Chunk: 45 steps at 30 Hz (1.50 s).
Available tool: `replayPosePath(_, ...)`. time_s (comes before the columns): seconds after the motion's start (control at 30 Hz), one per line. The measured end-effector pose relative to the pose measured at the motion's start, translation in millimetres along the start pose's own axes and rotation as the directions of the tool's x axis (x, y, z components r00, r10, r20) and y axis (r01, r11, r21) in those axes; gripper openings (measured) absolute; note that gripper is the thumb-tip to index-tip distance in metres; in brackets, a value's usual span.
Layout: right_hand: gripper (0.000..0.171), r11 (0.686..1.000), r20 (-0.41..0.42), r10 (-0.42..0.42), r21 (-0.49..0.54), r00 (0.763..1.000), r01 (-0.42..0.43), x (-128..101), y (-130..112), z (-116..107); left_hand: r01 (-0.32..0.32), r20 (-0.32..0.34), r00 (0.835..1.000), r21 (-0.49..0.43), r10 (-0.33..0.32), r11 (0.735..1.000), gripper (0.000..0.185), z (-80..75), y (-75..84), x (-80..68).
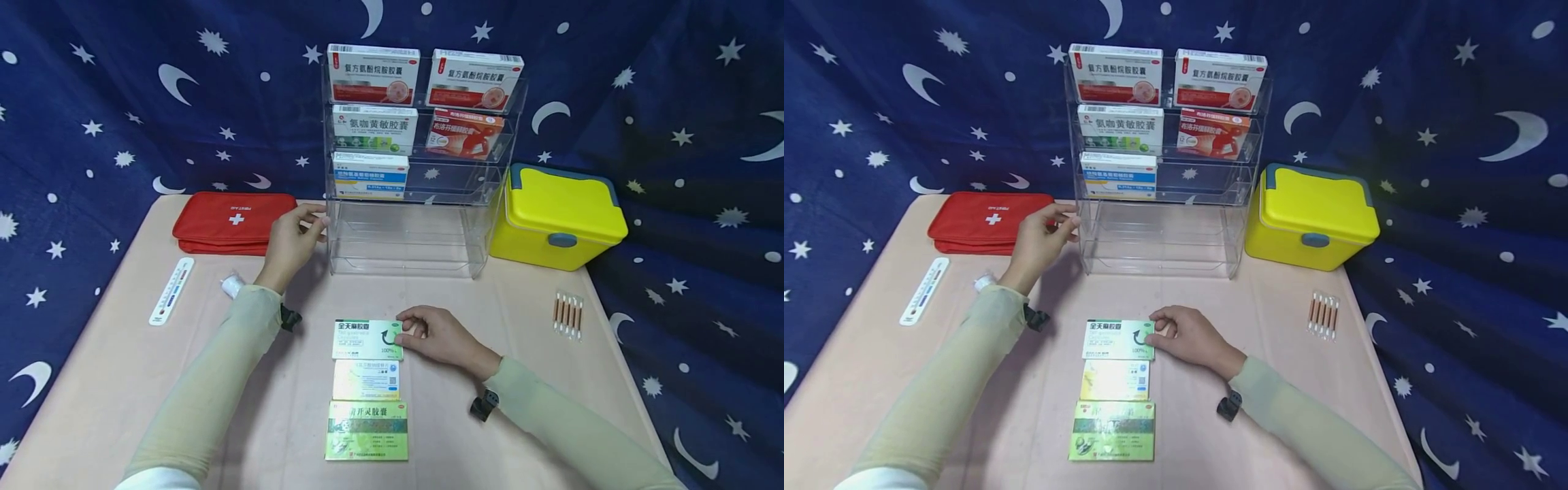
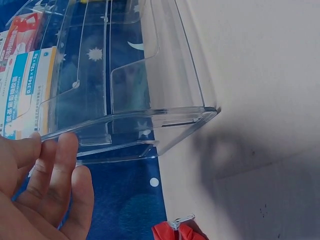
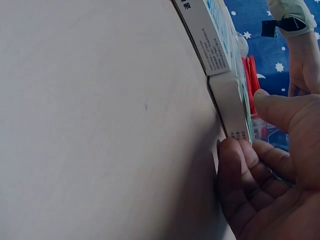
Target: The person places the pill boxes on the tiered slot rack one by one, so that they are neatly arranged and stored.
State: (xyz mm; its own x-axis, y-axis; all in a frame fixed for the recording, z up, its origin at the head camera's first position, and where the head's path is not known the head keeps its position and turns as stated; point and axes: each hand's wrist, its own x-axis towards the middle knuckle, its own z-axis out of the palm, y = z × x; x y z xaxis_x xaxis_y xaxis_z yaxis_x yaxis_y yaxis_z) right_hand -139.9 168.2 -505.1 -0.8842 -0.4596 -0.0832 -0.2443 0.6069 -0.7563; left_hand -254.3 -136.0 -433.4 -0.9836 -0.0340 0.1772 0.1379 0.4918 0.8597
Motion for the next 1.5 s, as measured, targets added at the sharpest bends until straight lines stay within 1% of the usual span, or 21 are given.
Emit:
replayPosePath(0.07, 0.043, 1.0, 0.0, -0.003, -0.005, 1.0, 0.003, 0, 0, 2, -0.003, 0.0, 1.0, 0.001, 0.003, 1.0, 0.028, 0.4, -0.2, -0.3)
replayPosePath(0.2, 0.039, 0.999, -0.006, -0.021, -0.029, 1.0, 0.02, 1, 0, 3, -0.008, 0.001, 1.0, -0.001, 0.008, 1.0, 0.028, 0.8, -0.3, -0.6)
replayPosePath(0.33, 0.037, 0.998, -0.032, -0.043, -0.042, 0.999, 0.041, 0, 1, 1, -0.015, 0.002, 1.0, -0.011, 0.015, 1.0, 0.029, 0.1, -0.2, -0.8)
replayPosePath(0.47, 0.038, 0.998, -0.101, -0.055, -0.02, 0.993, 0.053, 2, 0, -3, -0.016, -0.004, 1.0, -0.009, 0.016, 1.0, 0.029, -0.9, -0.4, -1.3)
replayPosePath(0.57, 0.037, 0.999, -0.146, -0.048, -0.006, 0.988, 0.048, 5, 0, -6, -0.015, -0.005, 1.0, -0.005, 0.015, 1.0, 0.029, -0.5, -1.4, -1.3)
replayPosePath(0.83, 0.037, 0.998, -0.163, -0.03, 0.052, 0.986, 0.039, 4, 1, -7, -0.019, -0.002, 1.0, -0.021, 0.019, 1.0, 0.028, 1.6, -1.6, -2.0)
replayPosePath(0.97, 0.036, 0.995, -0.183, -0.05, 0.071, 0.982, 0.063, -2, 0, -4, -0.015, 0.0, 1.0, -0.017, 0.015, 1.0, 0.028, 1.6, -0.2, -1.7)
replayPosePath(1.07, 0.036, 0.992, -0.198, -0.083, 0.079, 0.977, 0.1, -7, -1, -2, -0.012, -0.001, 1.0, -0.006, 0.012, 1.0, 0.029, 0.9, 0.8, -1.4)
replayPosePath(1.23, 0.036, 0.985, -0.223, -0.128, 0.083, 0.966, 0.15, -9, 0, -2, -0.026, -0.012, 1.0, 0.001, 0.026, 1.0, 0.028, -0.3, 0.2, -0.4)
replayPosePath(1.3, 0.035, 0.983, -0.238, -0.128, 0.098, 0.963, 0.155, -9, 1, -6, -0.029, -0.012, 1.0, 0.004, 0.029, 1.0, 0.028, -0.4, -0.3, -0.1)
replayPosePath(1.37, 0.035, 0.981, -0.256, -0.119, 0.116, 0.959, 0.153, -8, 1, -15, -0.026, -0.008, 1.0, 0.003, 0.026, 1.0, 0.028, -0.1, -0.5, -0.2)
replayPosePath(1.43, 0.035, 0.979, -0.29, -0.113, 0.128, 0.95, 0.156, -6, -1, -33, -0.02, -0.004, 1.0, 0.005, 0.02, 1.0, 0.029, 0.2, -0.5, -0.4)
replayPosePath(1.5, 0.034, 0.978, -0.338, -0.114, 0.128, 0.934, 0.165, -2, -8, -56, -0.014, -0.002, 1.0, 0.0, 0.014, 1.0, 0.029, 0.2, 0.0, -0.8)
